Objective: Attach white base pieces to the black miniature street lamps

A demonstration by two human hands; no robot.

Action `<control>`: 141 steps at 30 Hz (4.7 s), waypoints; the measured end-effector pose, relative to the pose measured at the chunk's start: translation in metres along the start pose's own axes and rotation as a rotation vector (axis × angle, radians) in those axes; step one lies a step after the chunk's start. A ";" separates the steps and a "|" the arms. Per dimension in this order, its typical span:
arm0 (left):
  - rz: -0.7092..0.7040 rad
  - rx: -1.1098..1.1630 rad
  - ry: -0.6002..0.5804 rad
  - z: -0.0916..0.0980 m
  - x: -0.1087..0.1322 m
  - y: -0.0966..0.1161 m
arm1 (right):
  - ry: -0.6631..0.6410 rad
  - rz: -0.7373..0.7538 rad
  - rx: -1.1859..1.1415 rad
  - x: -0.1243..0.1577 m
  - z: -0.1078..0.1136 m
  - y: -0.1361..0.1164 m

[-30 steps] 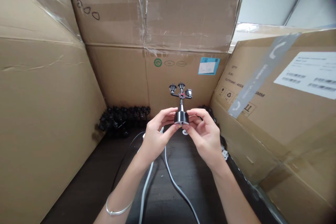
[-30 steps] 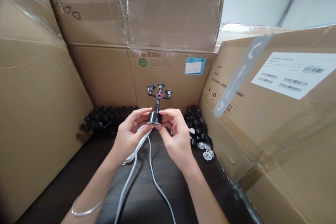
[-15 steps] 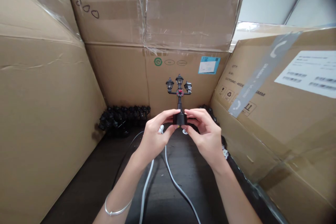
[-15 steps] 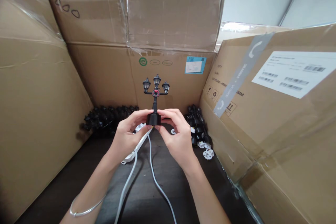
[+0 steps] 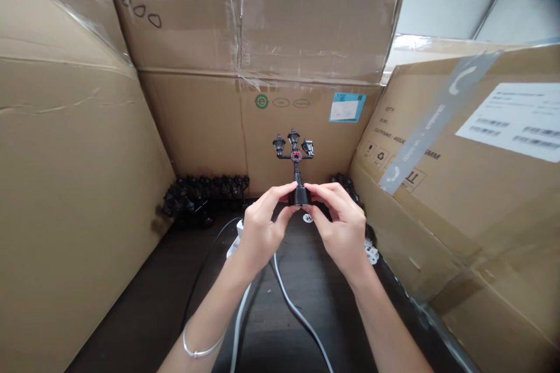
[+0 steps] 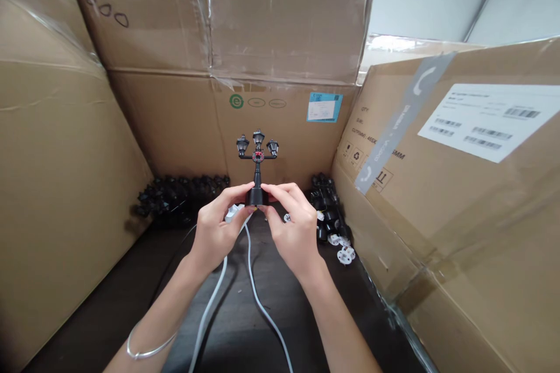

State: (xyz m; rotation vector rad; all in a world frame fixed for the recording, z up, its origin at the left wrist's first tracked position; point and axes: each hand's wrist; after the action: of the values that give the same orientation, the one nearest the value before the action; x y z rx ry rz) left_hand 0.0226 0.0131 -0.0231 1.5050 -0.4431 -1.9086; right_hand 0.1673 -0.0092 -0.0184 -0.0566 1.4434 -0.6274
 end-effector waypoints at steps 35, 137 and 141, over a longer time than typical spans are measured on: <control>0.487 0.336 -0.219 0.005 -0.002 0.015 | -0.051 -0.431 -0.361 -0.001 -0.012 -0.010; 0.445 0.480 -0.284 0.008 -0.005 0.012 | -0.279 0.015 0.061 0.002 -0.008 -0.015; 0.447 0.421 -0.273 0.008 -0.004 0.011 | -0.295 -0.001 0.163 0.004 -0.012 -0.008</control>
State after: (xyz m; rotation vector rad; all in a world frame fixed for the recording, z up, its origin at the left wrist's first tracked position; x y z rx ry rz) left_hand 0.0190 0.0063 -0.0112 1.2459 -1.2582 -1.7230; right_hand 0.1531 -0.0141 -0.0206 -0.0202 1.1051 -0.7046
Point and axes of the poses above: each hand's wrist, its own x-axis away from the middle knuckle, its own z-axis out of the back of the hand, y = z × x, and after that the axes turned 11 degrees about z, right-handed
